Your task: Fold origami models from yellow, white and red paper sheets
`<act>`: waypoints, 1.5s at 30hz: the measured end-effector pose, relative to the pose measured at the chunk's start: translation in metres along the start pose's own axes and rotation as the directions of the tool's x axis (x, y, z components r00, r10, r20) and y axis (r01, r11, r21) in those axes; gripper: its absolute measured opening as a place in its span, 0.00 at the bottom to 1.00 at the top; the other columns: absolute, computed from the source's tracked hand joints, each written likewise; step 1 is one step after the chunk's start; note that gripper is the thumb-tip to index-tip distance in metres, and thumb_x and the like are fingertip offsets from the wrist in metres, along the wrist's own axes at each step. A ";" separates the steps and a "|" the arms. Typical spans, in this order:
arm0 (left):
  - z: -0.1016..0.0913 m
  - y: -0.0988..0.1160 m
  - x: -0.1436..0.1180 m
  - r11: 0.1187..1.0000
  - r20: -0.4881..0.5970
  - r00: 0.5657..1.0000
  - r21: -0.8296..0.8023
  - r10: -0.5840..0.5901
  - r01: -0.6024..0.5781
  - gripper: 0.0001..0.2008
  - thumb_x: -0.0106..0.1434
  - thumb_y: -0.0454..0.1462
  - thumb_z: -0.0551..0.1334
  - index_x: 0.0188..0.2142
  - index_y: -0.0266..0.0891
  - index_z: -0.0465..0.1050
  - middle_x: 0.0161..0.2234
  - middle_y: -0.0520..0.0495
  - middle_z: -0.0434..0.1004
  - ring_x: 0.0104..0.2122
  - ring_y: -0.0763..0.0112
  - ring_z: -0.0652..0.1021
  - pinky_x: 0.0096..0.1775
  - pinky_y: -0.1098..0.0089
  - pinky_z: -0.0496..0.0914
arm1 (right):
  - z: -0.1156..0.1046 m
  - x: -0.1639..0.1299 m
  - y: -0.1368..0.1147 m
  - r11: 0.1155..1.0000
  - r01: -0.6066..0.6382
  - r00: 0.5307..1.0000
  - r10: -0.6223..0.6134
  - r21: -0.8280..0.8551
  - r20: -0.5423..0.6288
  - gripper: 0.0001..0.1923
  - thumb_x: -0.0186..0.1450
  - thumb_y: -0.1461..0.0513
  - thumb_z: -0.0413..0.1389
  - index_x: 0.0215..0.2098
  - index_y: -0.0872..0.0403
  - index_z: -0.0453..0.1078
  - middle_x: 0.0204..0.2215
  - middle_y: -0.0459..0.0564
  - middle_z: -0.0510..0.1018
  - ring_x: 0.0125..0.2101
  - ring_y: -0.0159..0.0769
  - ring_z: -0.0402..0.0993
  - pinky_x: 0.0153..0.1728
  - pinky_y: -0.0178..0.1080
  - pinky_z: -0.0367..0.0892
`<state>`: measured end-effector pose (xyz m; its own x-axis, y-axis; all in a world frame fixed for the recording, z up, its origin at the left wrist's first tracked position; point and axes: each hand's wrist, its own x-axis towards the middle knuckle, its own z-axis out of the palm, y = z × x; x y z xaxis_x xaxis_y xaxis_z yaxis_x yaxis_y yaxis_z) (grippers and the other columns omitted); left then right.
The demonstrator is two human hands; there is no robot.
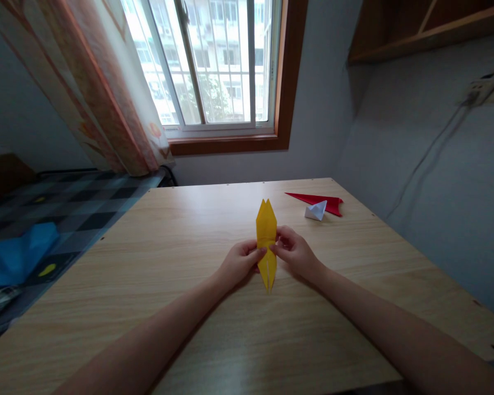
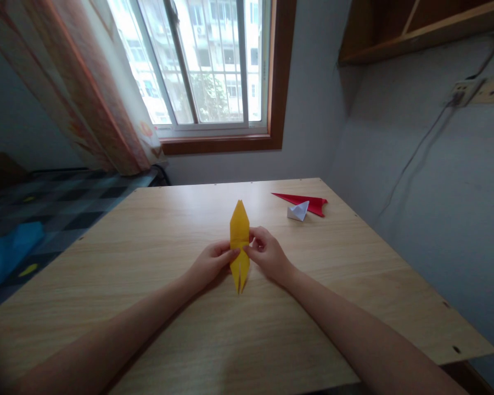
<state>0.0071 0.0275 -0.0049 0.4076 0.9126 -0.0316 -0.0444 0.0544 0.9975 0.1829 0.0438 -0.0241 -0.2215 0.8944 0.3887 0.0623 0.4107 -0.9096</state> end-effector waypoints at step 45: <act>-0.005 -0.006 0.009 0.953 -0.017 0.991 -0.277 -0.134 0.125 0.16 0.57 0.46 0.64 0.36 0.33 0.78 0.34 0.42 0.80 0.34 0.65 0.76 0.38 0.69 0.68 | -0.009 -0.007 -0.011 0.876 0.393 0.916 -0.346 -0.280 0.202 0.17 0.65 0.69 0.52 0.46 0.48 0.76 0.48 0.50 0.79 0.47 0.36 0.76 0.51 0.41 0.70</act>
<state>0.0060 0.0372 -0.0118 0.3943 0.9038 -0.1664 -0.2444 0.2777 0.9290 0.1924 0.0349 -0.0154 -0.4214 0.6411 0.6414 0.2401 0.7609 -0.6028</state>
